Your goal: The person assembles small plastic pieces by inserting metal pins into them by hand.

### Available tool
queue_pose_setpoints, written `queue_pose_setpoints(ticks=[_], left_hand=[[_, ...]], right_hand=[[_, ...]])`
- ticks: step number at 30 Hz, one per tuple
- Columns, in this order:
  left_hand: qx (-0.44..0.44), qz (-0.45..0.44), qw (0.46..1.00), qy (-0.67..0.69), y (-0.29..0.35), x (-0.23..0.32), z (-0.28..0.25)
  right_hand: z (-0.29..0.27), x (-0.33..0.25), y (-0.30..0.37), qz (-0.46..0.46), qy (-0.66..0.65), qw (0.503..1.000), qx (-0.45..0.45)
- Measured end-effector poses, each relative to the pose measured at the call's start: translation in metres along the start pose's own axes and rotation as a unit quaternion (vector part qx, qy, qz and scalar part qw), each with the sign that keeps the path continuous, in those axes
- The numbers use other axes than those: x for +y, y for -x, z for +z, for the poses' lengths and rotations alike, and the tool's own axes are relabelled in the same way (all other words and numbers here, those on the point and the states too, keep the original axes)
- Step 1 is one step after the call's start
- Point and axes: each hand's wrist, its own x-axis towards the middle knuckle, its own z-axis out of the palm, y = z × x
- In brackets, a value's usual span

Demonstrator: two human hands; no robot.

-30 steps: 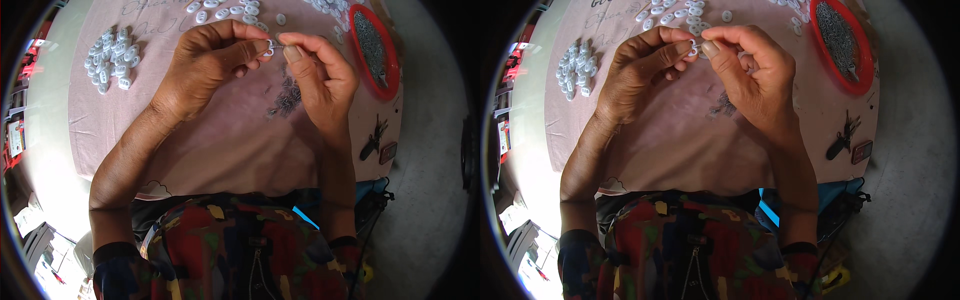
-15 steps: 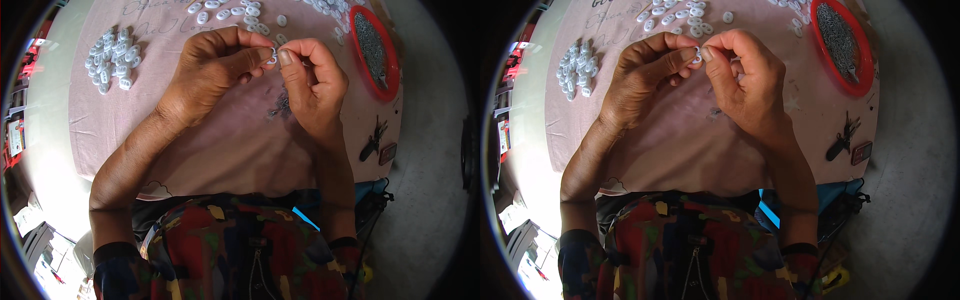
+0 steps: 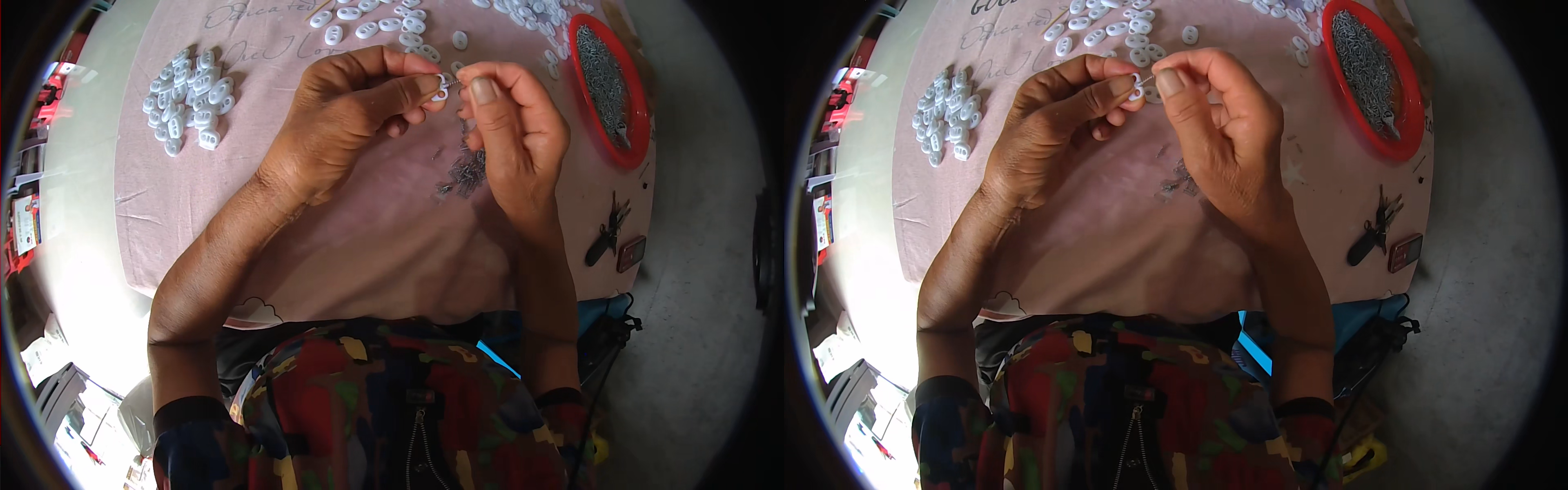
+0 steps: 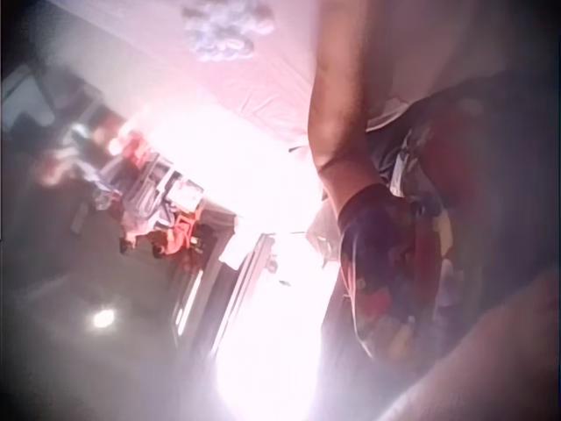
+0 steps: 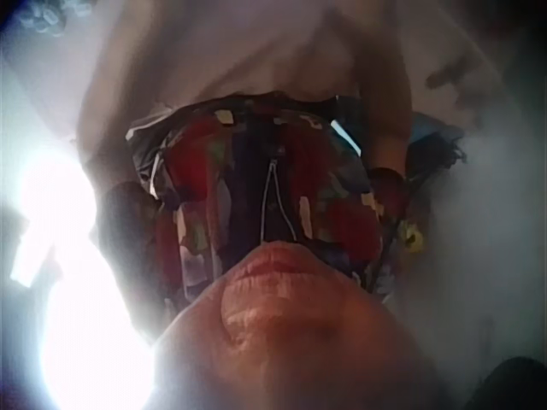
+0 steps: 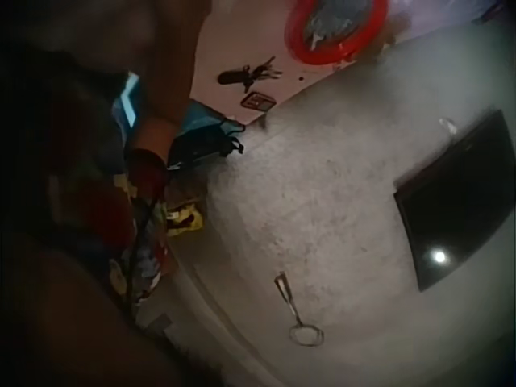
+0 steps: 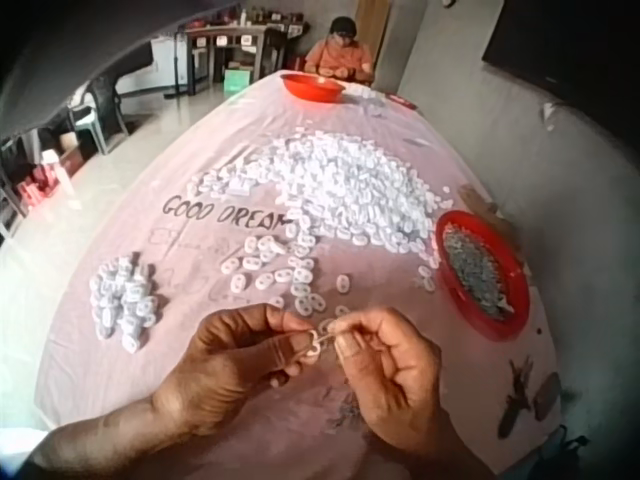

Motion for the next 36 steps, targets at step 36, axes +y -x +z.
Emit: queue_pose_setpoints(ticks=[36], left_hand=[[0.057, 0.028, 0.998, 0.018, -0.007, 0.003, -0.015]], right_hand=[[-0.014, 0.025, -0.007, -0.18, 0.418, 0.885, -0.099]])
